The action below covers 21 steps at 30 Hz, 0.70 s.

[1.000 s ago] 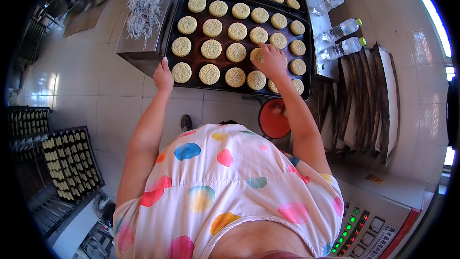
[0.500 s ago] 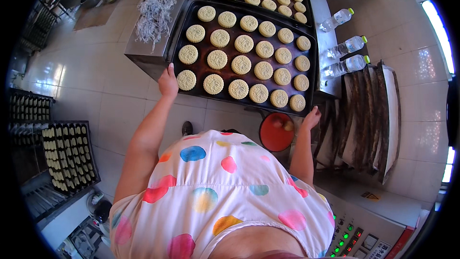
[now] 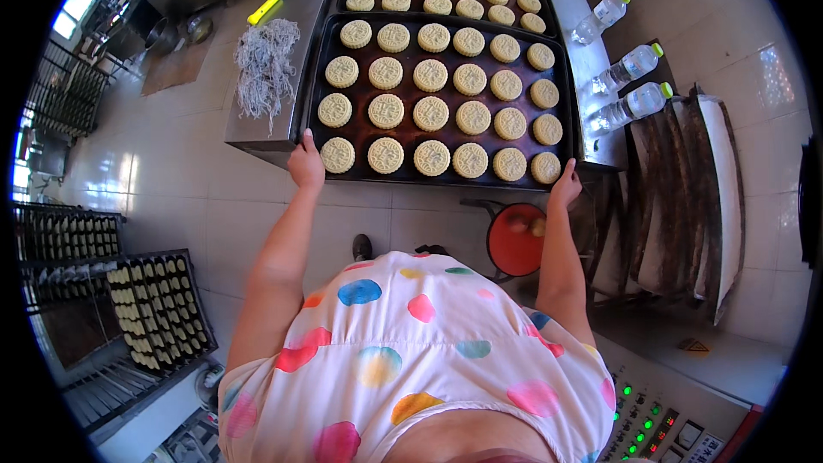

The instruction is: The person organizes trays of moon cakes, carries them to a rack, and uses their fingers to touch or adjust individual moon cakes on the trays.

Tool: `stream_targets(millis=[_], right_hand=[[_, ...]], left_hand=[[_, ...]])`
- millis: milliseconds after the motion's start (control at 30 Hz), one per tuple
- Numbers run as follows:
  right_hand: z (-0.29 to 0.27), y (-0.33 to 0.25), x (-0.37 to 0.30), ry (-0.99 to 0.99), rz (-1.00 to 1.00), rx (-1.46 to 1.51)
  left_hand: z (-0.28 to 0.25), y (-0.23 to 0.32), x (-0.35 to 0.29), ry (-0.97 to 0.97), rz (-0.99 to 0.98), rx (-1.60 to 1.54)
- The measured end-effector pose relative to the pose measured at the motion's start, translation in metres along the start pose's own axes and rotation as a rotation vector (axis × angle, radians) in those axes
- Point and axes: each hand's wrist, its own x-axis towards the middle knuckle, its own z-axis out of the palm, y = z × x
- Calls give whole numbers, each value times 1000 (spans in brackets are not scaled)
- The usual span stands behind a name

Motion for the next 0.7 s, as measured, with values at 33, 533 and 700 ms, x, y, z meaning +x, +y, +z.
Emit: stream_targets(millis=[33,533,700], right_hand=[[1,-1,4,10,-1,-31],[5,0,6,80,22,-118],[7,0,6,82,12,-116]], left_hand=[[1,3,0,7,-18,12],[0,17,-4,15,-108,52],[1,14,0,11,-118,73]])
